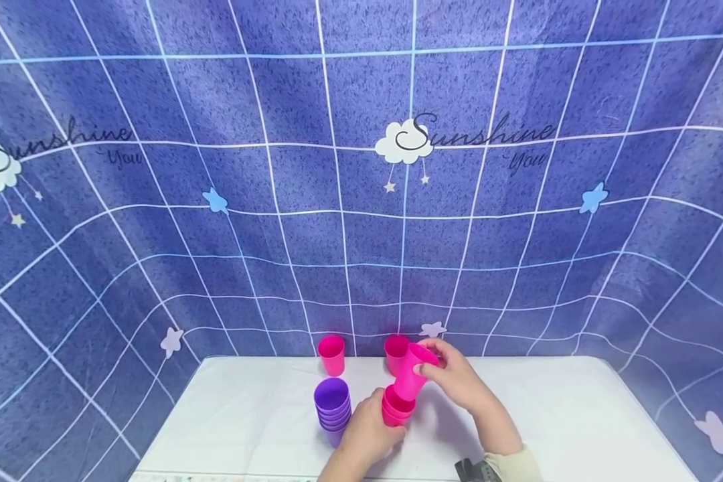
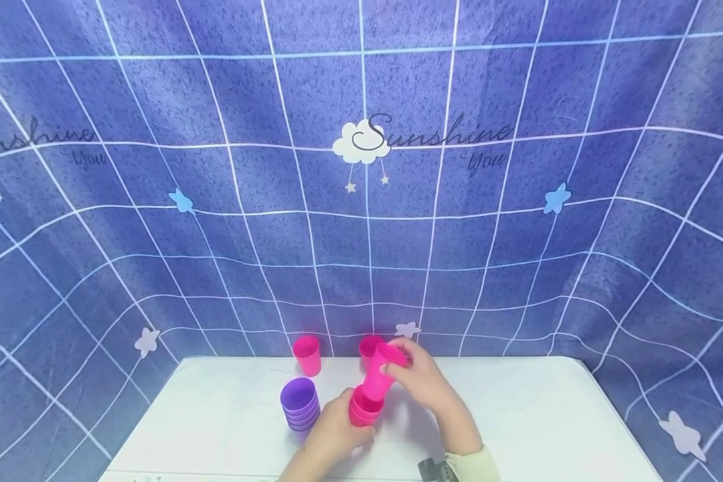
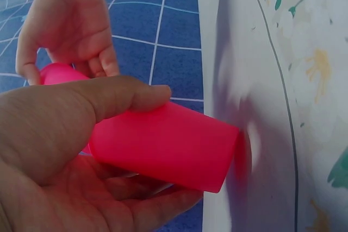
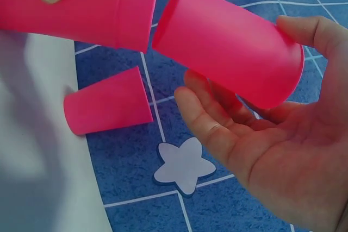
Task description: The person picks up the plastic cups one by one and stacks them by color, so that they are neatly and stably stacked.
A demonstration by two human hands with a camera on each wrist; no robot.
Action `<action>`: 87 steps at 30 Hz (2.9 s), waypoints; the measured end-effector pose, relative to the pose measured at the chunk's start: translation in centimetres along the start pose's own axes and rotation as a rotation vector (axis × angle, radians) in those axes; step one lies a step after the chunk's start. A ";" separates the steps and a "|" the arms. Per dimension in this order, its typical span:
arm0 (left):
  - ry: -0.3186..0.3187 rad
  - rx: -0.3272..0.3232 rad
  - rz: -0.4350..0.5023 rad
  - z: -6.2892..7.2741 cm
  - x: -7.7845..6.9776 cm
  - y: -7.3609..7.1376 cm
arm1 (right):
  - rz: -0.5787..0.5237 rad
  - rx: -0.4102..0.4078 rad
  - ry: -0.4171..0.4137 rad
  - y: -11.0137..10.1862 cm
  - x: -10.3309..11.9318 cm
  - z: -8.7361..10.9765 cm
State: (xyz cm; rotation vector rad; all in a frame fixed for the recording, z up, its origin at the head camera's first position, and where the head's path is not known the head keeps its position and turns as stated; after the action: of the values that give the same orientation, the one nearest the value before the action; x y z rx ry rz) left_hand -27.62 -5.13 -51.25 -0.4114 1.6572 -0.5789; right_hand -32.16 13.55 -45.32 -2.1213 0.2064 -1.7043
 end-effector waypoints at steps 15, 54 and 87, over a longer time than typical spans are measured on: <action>0.020 -0.014 -0.002 0.3 -0.5 -0.1 | 0.058 0.169 -0.107 1.4 0.0 0.1; 0.060 -0.005 -0.078 0.2 -0.2 0.2 | 0.152 0.381 -0.168 4.2 -0.7 0.7; 0.027 0.023 -0.054 0.2 0.0 0.0 | 0.434 0.059 -0.142 4.3 -4.9 -1.4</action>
State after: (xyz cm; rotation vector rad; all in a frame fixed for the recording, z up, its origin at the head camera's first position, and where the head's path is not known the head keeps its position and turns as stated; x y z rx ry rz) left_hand -27.38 -5.16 -51.25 -0.4345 1.6675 -0.6458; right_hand -34.07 11.16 -51.22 -1.9655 0.5255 -1.2897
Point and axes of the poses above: each hand's wrist, its own z-axis away from the middle knuckle, its own y-axis out of the palm, x = y × z, the point moved 6 cm from there along -z, towards the middle knuckle, and after that the axes turned 7 degrees about z, right-handed, at the moved point
